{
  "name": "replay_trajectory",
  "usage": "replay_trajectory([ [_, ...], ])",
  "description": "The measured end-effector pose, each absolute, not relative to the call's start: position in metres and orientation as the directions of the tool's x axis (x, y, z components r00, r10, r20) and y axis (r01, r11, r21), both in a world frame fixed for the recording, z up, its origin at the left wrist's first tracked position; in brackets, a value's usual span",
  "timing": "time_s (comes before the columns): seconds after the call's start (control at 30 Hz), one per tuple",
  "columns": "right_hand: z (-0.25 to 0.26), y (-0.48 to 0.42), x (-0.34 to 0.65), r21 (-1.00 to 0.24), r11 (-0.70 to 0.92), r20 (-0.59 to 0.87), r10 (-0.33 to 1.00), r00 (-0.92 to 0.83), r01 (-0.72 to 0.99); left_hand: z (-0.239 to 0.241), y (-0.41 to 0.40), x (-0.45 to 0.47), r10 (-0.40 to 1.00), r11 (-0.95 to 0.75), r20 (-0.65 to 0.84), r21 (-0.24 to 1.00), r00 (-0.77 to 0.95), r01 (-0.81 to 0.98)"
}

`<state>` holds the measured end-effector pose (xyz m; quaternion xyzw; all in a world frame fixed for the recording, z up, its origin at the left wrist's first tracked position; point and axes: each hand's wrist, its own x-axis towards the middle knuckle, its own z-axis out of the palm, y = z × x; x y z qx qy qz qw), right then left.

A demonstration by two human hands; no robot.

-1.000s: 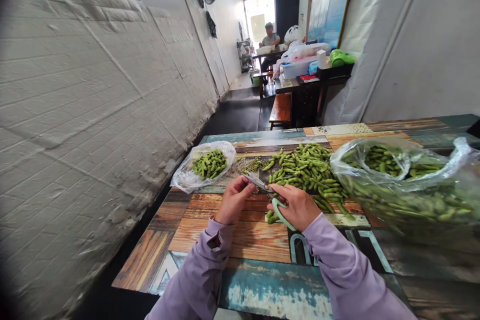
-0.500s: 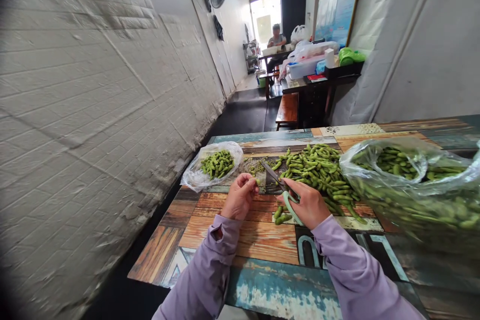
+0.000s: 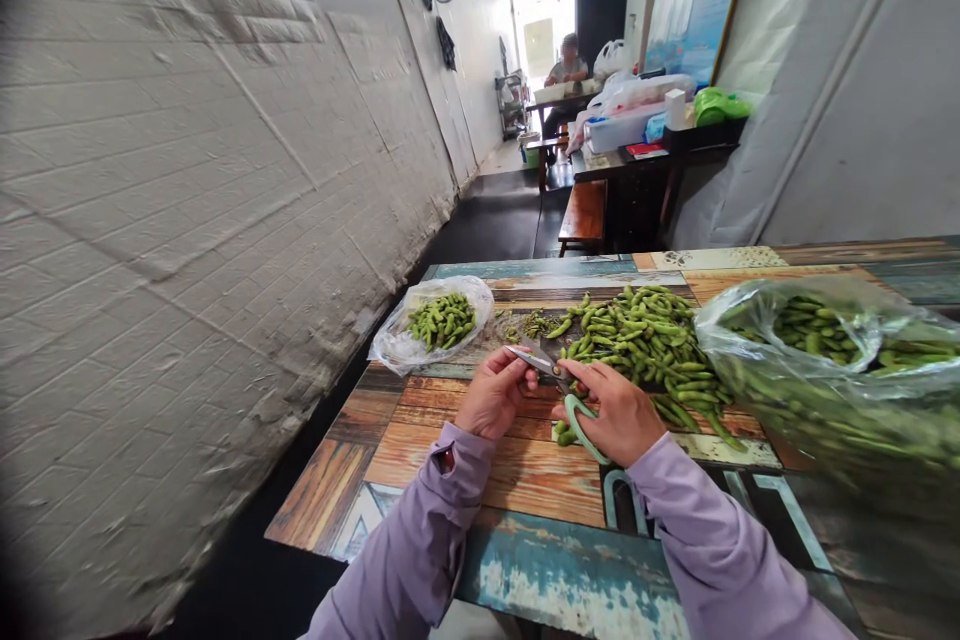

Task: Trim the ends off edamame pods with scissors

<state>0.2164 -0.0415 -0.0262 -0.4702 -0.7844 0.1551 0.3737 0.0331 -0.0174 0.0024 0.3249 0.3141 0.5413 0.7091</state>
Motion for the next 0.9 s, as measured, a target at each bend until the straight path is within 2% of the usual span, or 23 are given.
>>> replay_trajectory([
  [0.13,-0.0272,-0.0409,0.2181,-0.606,0.513,0.436,0.854,-0.285,0.608,0.0006,-0.0177,0.0349,0.970,0.187,-0.076,0.842,0.232,-0.506],
  [0.37,-0.0255,-0.0397,0.2199,-0.543,0.540,0.470,0.830,-0.300,0.644,0.0030,-0.0185,0.0354,0.977,0.158,-0.061,0.846,0.203,-0.509],
  [0.6,-0.0247,-0.0414,0.2193,-0.592,0.506,0.411,0.859,-0.305,0.628,0.0049,-0.0193,0.0355,0.971,0.158,-0.037,0.843,0.238,-0.514],
  [0.9,-0.0283,-0.0399,0.2202,-0.579,0.525,0.450,0.844,-0.292,0.623,0.0042,-0.0192,0.0354,0.974,0.141,-0.028,0.853,0.227,-0.502],
])
